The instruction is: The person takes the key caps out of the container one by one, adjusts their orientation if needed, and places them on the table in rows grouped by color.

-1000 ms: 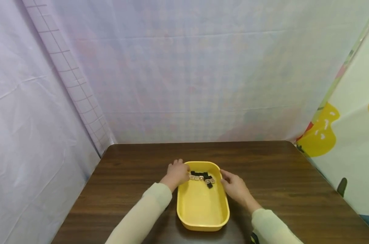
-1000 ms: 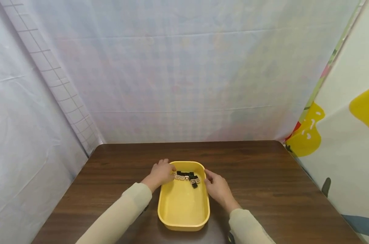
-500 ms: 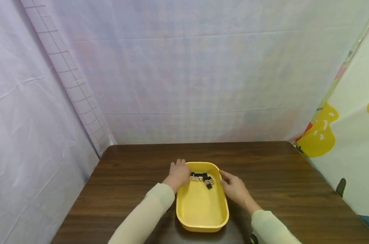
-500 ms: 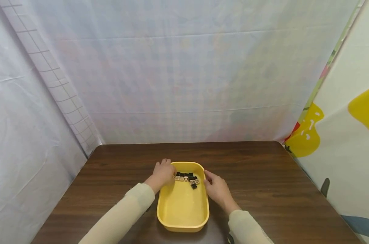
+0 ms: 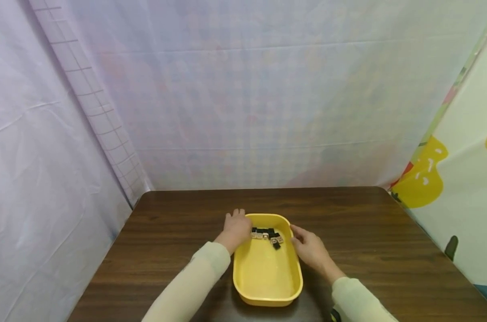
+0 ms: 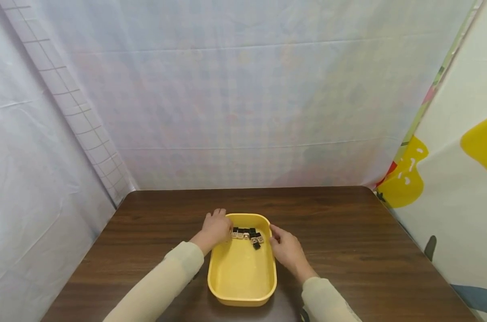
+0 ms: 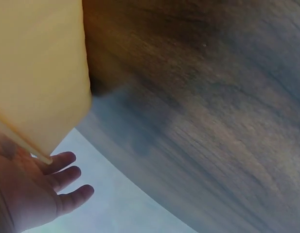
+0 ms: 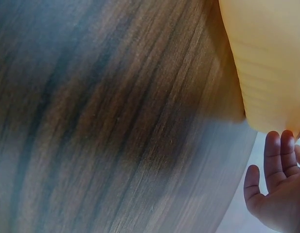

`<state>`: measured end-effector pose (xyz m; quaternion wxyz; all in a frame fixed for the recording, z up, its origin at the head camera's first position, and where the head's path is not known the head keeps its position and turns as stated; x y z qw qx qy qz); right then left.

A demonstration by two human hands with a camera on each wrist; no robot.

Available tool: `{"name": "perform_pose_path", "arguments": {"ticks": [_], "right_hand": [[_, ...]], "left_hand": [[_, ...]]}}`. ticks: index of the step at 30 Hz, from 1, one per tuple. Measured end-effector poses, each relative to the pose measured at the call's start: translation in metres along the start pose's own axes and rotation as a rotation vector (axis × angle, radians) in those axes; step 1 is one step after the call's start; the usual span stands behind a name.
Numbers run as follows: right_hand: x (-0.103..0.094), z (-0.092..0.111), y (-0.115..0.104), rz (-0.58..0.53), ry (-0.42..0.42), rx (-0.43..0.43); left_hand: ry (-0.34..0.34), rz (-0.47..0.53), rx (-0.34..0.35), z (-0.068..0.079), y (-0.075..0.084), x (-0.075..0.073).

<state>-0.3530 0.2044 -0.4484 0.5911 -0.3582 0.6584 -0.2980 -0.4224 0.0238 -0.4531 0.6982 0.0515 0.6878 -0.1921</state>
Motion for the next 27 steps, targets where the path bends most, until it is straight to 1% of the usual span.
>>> {"name": "perform_pose_path", "arguments": {"ticks": [5,7,9,12,14,16,19,23,27], "right_hand": [[0.000,0.001,0.000,0.002,0.002,0.001],[0.000,0.001,-0.001,0.003,-0.001,-0.002],[0.000,0.001,-0.001,0.002,-0.004,-0.002],[0.000,0.002,-0.002,-0.002,-0.007,-0.005],[0.000,0.002,-0.002,-0.005,-0.005,-0.001],[0.000,0.001,-0.003,-0.007,-0.006,-0.004],[0.001,0.001,-0.002,-0.015,-0.010,0.004],[0.002,0.001,-0.001,-0.014,-0.017,0.018],[0.002,0.002,-0.001,-0.009,-0.022,0.024]], "left_hand": [[0.044,0.102,0.010,0.005,-0.004,-0.010],[0.082,0.130,0.018,0.007,-0.005,-0.017],[0.134,0.164,0.027,0.010,-0.008,-0.026],[0.198,0.263,0.038,0.014,-0.014,-0.038],[0.215,0.363,0.046,0.015,-0.020,-0.041],[0.223,0.459,0.046,0.016,-0.027,-0.042],[0.232,0.561,0.039,0.016,-0.039,-0.041],[0.268,0.624,0.023,0.019,-0.059,-0.039],[0.317,0.669,-0.026,0.025,-0.085,-0.037]]}}
Point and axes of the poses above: each hand's wrist, its own z-axis away from the middle knuckle, its own x-axis out of the palm, y = z × x, the point moved 10 cm from there along -z, towards the middle knuckle, and after that the axes turned 8 degrees about -z, right-handed, at the moved point
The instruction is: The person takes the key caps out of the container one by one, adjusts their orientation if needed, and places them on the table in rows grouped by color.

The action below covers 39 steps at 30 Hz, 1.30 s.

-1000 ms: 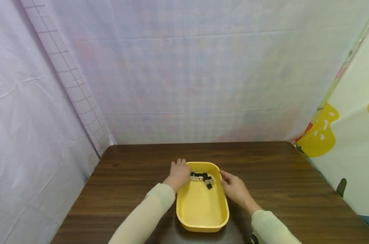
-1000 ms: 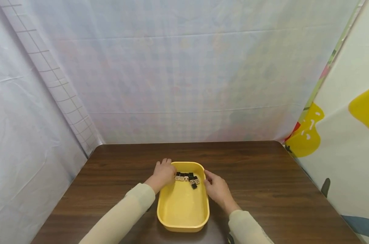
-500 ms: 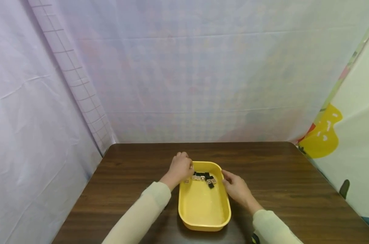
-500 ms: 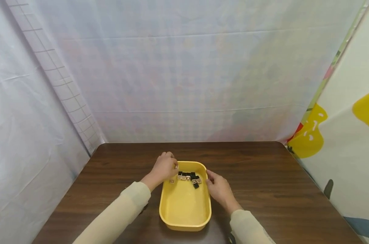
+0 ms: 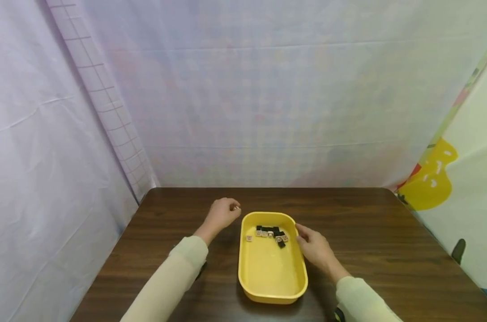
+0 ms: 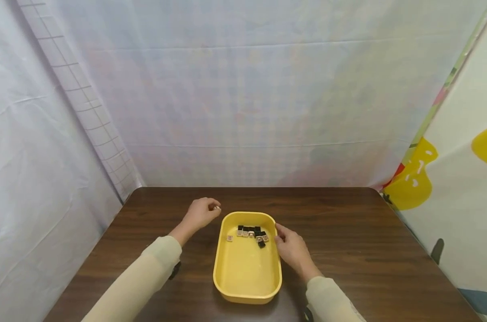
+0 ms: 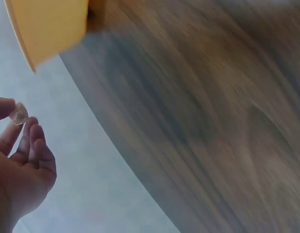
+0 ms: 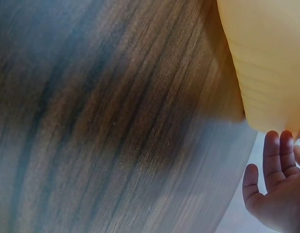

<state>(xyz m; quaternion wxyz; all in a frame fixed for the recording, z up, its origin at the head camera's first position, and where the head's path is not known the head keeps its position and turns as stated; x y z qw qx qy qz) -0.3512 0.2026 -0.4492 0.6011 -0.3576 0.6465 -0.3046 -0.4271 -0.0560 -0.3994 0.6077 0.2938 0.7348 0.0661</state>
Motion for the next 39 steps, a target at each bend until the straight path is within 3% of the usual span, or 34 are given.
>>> {"name": "perform_pose_path", "arguments": {"ticks": [5,12,16,21,31,39], "right_hand": [[-0.002,-0.001,0.000,0.009,0.006,-0.003],[-0.002,-0.002,0.001,0.010,0.006,-0.005],[-0.002,-0.002,0.002,0.002,0.008,-0.004],[-0.002,-0.001,0.004,0.003,0.016,-0.009],[0.000,0.000,0.004,-0.009,0.014,0.005],[0.001,0.001,0.002,-0.017,0.013,0.009]], "left_hand": [[0.043,0.046,-0.061,0.008,-0.034,-0.015],[-0.006,0.115,-0.180,0.030,-0.083,-0.018],[-0.024,0.117,-0.200,0.038,-0.100,-0.017],[-0.070,0.070,-0.159,0.044,-0.106,-0.011],[-0.128,0.035,-0.049,0.052,-0.104,0.003],[-0.132,0.006,-0.056,0.053,-0.107,0.005]]}}
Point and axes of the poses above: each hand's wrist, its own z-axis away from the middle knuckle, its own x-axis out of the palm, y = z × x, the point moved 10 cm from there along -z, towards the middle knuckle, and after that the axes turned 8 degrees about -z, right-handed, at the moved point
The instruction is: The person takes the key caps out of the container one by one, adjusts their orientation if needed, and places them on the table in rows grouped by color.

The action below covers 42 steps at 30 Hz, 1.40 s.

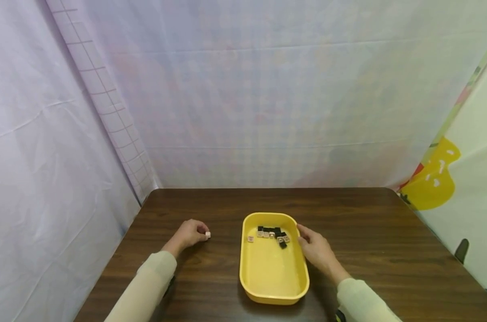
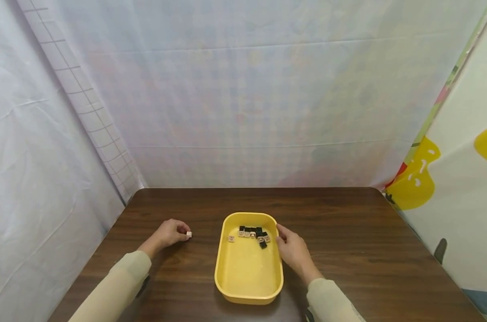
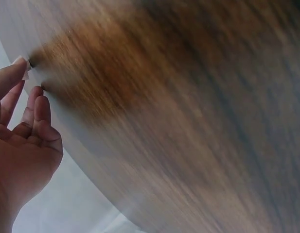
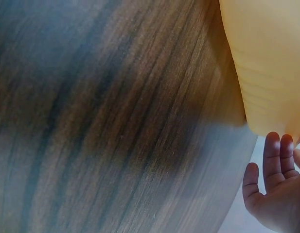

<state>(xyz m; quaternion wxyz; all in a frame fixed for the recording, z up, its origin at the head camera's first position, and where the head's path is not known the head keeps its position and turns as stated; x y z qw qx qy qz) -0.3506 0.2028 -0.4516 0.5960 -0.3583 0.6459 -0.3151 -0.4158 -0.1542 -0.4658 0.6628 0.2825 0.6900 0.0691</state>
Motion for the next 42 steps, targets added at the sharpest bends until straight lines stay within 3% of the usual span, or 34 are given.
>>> {"name": "perform_pose_path", "arguments": {"ticks": [11,23,33,42], "right_hand": [[0.001,0.000,0.001,-0.016,-0.003,0.007],[0.001,0.001,0.003,-0.027,-0.004,0.014],[0.003,0.001,0.001,-0.021,-0.003,0.000],[0.003,0.001,-0.001,-0.022,-0.005,0.002]], "left_hand": [[-0.007,0.017,0.007,0.000,0.002,0.004],[-0.033,0.013,0.060,-0.003,0.024,0.014],[-0.064,-0.018,-0.028,-0.004,0.018,0.017],[-0.080,-0.033,-0.040,-0.003,0.016,0.017]]}}
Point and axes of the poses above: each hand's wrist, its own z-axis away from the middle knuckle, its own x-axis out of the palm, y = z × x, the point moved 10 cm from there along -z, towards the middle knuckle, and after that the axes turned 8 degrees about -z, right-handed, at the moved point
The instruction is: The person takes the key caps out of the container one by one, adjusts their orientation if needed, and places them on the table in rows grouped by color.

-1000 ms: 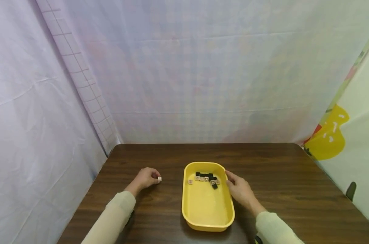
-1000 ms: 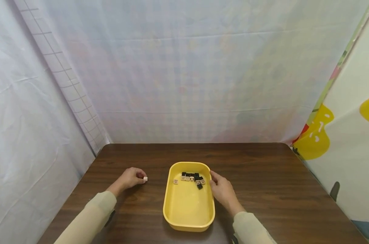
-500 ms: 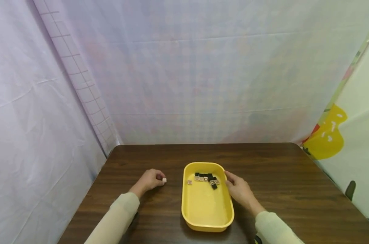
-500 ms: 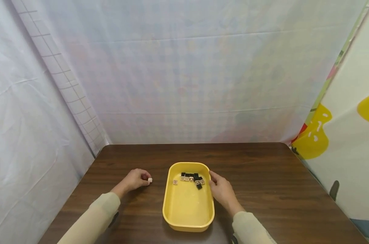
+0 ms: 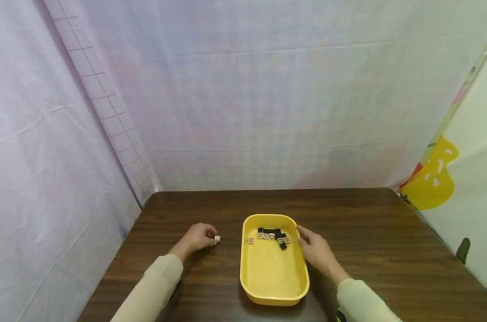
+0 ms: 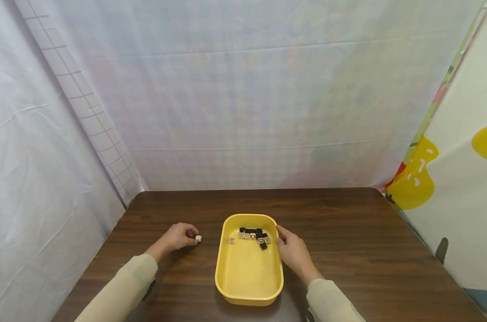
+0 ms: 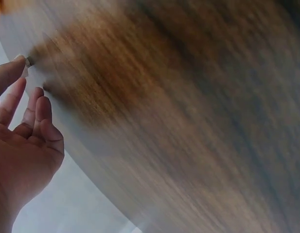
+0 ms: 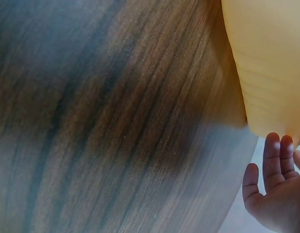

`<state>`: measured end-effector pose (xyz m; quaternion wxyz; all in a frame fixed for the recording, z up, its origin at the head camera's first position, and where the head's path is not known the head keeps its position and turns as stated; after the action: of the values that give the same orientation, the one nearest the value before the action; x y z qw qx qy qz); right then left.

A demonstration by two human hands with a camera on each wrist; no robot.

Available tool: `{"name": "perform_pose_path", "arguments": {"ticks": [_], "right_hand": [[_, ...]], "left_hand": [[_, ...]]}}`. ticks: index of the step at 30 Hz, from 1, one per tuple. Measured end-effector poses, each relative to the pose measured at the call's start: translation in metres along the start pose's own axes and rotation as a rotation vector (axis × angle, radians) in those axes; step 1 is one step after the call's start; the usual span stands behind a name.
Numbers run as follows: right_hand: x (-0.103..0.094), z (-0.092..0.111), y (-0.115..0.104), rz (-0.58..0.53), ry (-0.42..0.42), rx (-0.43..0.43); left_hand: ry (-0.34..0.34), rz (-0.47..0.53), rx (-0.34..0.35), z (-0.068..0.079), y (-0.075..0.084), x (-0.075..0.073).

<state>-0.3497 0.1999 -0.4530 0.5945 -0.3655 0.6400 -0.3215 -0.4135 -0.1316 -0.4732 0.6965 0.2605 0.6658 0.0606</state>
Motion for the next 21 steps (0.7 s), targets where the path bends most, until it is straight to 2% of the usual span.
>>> {"name": "perform_pose_path", "arguments": {"ticks": [8,11,16,21], "right_hand": [[-0.001,-0.001,0.002,-0.001,0.006,0.001],[0.000,-0.001,0.001,-0.003,0.003,0.004],[-0.001,0.000,0.001,-0.011,0.000,0.011],[0.000,0.000,0.002,-0.004,0.000,0.021]], "left_hand": [[0.030,0.035,0.018,-0.001,0.006,-0.006],[0.057,0.045,0.025,-0.003,0.013,-0.010],[0.099,0.089,0.074,-0.007,0.044,-0.016],[0.089,0.113,0.114,-0.010,0.080,-0.012]]}}
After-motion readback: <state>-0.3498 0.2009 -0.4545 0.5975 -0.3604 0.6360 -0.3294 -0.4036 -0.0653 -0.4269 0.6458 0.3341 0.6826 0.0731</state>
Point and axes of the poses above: each hand's wrist, its own z-axis away from the middle knuckle, its own x-axis out of the palm, y = z × x, the point moved 10 cm from there along -z, towards the middle knuckle, and after that the axes turned 8 degrees about -z, right-handed, at the moved point
